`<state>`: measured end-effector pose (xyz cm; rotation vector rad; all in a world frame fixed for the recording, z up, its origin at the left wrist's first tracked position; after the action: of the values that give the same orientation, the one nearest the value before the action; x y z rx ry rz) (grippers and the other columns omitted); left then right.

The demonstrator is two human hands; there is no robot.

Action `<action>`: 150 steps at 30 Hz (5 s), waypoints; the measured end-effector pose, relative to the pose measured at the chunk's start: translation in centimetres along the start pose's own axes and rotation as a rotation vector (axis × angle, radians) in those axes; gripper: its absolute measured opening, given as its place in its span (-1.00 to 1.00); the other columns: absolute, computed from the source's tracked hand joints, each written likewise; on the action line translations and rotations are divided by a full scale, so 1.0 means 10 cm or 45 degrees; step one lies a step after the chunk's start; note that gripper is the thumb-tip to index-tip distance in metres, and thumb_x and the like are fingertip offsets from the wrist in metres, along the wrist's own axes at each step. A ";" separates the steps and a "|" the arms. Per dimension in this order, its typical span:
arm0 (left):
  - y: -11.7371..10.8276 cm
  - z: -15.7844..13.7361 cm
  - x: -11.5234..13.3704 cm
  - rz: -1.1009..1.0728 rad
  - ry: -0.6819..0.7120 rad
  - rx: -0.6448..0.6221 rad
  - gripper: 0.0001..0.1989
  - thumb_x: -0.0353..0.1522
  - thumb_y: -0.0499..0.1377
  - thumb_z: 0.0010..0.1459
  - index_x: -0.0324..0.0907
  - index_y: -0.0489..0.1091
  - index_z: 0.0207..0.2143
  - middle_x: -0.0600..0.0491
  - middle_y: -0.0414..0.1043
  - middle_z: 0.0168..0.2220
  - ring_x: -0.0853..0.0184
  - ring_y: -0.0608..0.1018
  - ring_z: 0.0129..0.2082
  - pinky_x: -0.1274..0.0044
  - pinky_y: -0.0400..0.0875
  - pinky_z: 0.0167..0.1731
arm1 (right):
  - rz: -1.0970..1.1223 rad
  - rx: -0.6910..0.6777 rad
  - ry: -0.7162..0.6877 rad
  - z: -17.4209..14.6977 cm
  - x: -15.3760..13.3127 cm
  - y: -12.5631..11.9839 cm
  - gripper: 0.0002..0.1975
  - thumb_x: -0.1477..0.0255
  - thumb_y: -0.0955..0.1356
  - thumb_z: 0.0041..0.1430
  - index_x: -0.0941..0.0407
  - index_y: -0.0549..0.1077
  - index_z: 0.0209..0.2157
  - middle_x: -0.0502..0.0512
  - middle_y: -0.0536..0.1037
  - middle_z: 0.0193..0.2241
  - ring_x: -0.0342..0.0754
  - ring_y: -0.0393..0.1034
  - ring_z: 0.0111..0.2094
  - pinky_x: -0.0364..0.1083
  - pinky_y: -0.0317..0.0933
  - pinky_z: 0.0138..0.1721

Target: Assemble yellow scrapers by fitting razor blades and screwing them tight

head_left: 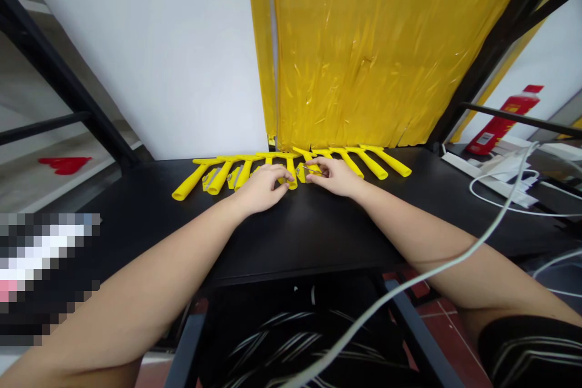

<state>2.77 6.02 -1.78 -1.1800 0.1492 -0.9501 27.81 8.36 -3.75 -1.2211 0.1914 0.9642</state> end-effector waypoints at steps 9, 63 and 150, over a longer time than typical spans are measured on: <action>0.02 -0.01 -0.03 0.031 0.033 -0.061 -0.79 -0.36 0.21 0.23 -0.05 0.63 -0.13 -0.02 0.66 -0.05 0.06 0.59 0.03 0.17 0.41 0.20 | -0.350 -0.099 0.088 -0.02 -0.04 0.01 -0.49 0.24 0.51 0.28 0.11 0.57 0.21 0.08 0.61 -0.38 -0.01 0.48 -0.34 -0.07 0.29 -0.20; -0.15 -0.04 -0.32 0.262 -0.206 -0.035 -0.76 -0.35 0.20 0.13 -0.07 0.60 -0.16 -0.08 0.63 -0.04 -0.03 0.57 0.04 0.17 0.38 0.21 | -0.838 -0.406 -0.346 0.19 -0.57 0.23 -0.58 0.25 0.39 0.34 0.02 0.54 0.18 0.24 0.67 -0.11 0.17 0.56 -0.14 -0.02 0.26 -0.24; -0.29 -0.06 -0.01 -0.276 -0.298 0.014 -0.77 -0.19 0.23 0.22 -0.10 0.50 -0.15 0.07 0.54 -0.38 0.28 0.51 -0.43 0.47 0.32 -0.39 | -0.277 -0.687 -0.408 -0.35 -0.52 -0.20 -0.91 0.56 0.49 0.15 0.08 0.64 -0.32 0.02 0.65 -0.28 -0.06 0.51 -0.28 -0.10 0.24 -0.24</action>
<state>0.77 5.44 0.35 -1.3053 -0.1745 -0.9914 27.35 2.63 -0.58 -1.5135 -0.4754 1.0362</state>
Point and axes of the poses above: each hand's wrist, its own z-axis towards the middle knuckle, its own y-axis out of the palm, x = y × z, the point moved 1 cm from there along z, towards the middle knuckle
